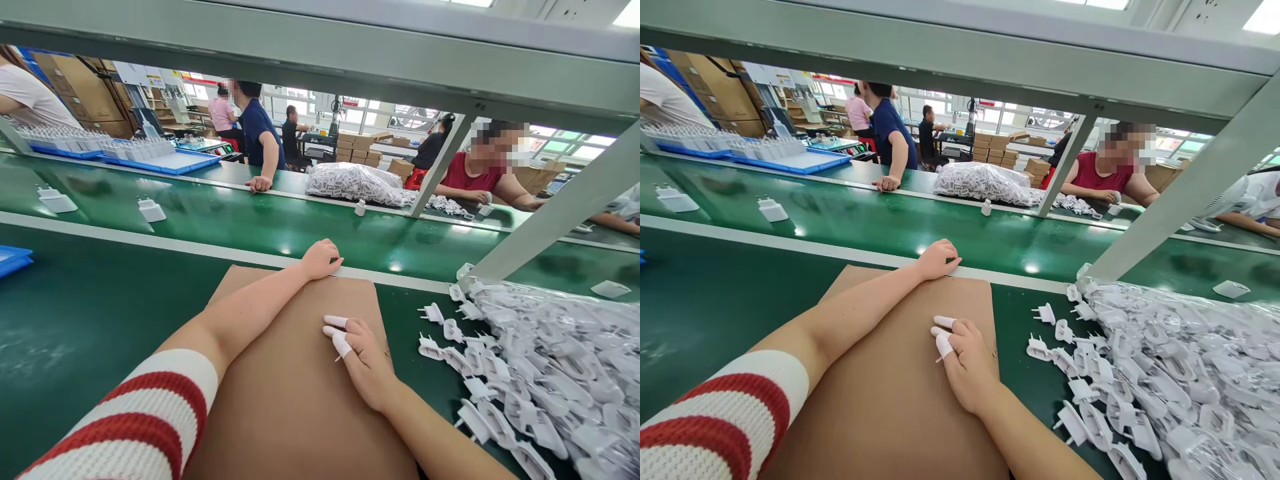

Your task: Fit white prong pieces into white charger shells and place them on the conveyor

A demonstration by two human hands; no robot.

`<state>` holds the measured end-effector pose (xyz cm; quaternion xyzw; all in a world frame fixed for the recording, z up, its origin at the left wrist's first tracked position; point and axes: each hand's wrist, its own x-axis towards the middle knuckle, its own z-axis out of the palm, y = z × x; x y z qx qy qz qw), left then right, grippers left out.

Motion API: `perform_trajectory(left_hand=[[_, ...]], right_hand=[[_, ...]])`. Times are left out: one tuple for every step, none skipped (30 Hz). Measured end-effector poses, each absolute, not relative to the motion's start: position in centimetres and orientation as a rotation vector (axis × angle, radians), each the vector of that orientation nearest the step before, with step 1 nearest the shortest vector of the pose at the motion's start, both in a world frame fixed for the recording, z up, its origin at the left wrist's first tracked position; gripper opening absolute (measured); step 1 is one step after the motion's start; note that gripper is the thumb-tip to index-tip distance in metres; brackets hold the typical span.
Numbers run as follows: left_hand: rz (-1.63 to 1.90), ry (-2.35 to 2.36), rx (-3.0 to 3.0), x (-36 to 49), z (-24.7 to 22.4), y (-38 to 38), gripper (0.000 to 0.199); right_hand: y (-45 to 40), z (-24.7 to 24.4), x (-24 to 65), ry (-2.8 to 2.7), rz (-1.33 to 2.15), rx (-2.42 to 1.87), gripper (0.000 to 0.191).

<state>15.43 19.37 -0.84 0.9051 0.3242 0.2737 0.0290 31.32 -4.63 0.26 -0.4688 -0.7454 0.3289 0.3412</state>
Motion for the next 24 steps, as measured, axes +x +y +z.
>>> perform_trajectory(left_hand=[[0.844, 0.995, 2.792, 15.4, -0.9, 19.4, 0.025], [0.845, 0.989, 2.792, 15.4, -0.9, 19.4, 0.025], [0.847, 0.983, 2.793, 15.4, -0.9, 19.4, 0.025], [0.849, 0.979, 2.794, 15.4, -0.8, 19.5, 0.025], [0.851, 0.978, 2.796, 15.4, -0.8, 19.5, 0.025], [0.85, 0.979, 2.798, 15.5, -0.8, 19.6, 0.025], [0.846, 0.983, 2.799, 15.5, -0.8, 19.6, 0.025], [0.838, 0.99, 2.801, 15.5, -0.8, 19.6, 0.024], [0.826, 1.001, 2.803, 15.5, -0.8, 19.6, 0.023], [0.811, 1.015, 2.804, 15.6, -0.9, 19.5, 0.02], [0.794, 1.031, 2.804, 15.6, -0.9, 19.5, 0.018], [0.777, 1.05, 2.802, 15.7, -1.0, 19.4, 0.015], [0.761, 1.069, 2.797, 15.8, -1.1, 19.3, 0.014], [0.746, 1.088, 2.79, 15.9, -1.2, 19.2, 0.014], [0.733, 1.105, 2.778, 16.1, -1.3, 19.2, 0.017], [0.723, 1.12, 2.761, 16.2, -1.4, 19.2, 0.02], [0.718, 1.132, 2.744, 16.3, -1.6, 19.3, 0.023], [0.718, 1.138, 2.731, 16.4, -1.7, 19.4, 0.025], [0.724, 1.141, 2.723, 16.5, -1.8, 19.6, 0.026], [0.733, 1.145, 2.719, 16.6, -1.8, 19.7, 0.026], [0.74, 1.15, 2.718, 16.7, -1.8, 19.9, 0.026], [0.74, 1.157, 2.719, 16.9, -1.8, 20.0, 0.026], [0.728, 1.172, 2.721, 17.0, -1.8, 20.0, 0.027], [0.705, 1.197, 2.721, 17.1, -1.7, 20.0, 0.027]], right_hand=[[-4.7, 0.3, 31.3, -1.952, 0.86, -1.213, 0.049], [-4.7, 0.4, 31.3, -1.966, 0.867, -1.205, 0.049], [-4.7, 0.5, 31.3, -1.977, 0.872, -1.195, 0.048], [-4.7, 0.5, 31.4, -1.987, 0.875, -1.183, 0.048], [-4.6, 0.6, 31.4, -1.998, 0.875, -1.171, 0.047], [-4.6, 0.7, 31.4, -2.01, 0.874, -1.161, 0.047], [-4.6, 0.7, 31.4, -2.025, 0.871, -1.153, 0.047], [-4.6, 0.7, 31.4, -2.038, 0.866, -1.146, 0.048], [-4.6, 0.7, 31.4, -2.05, 0.861, -1.14, 0.049], [-4.6, 0.7, 31.4, -2.061, 0.857, -1.135, 0.048], [-4.6, 0.6, 31.4, -2.069, 0.849, -1.131, 0.047], [-4.7, 0.5, 31.4, -2.075, 0.839, -1.128, 0.045], [-4.7, 0.4, 31.5, -2.083, 0.829, -1.126, 0.042], [-4.8, 0.3, 31.5, -2.092, 0.818, -1.124, 0.04], [-4.8, 0.2, 31.6, -2.103, 0.807, -1.12, 0.038], [-4.8, 0.1, 31.8, -2.113, 0.798, -1.114, 0.037], [-4.7, 0.0, 31.9, -2.12, 0.788, -1.107, 0.036], [-4.7, 0.0, 32.0, -2.122, 0.778, -1.104, 0.035], [-4.7, 0.0, 32.1, -2.119, 0.763, -1.104, 0.035], [-4.7, 0.1, 32.3, -2.119, 0.744, -1.105, 0.034], [-4.7, 0.2, 32.4, -2.123, 0.721, -1.106, 0.033], [-4.8, 0.4, 32.5, -2.131, 0.694, -1.104, 0.032], [-4.9, 0.7, 32.7, -2.146, 0.665, -1.095, 0.031], [-5.2, 1.0, 32.8, -2.158, 0.635, -1.082, 0.03]])
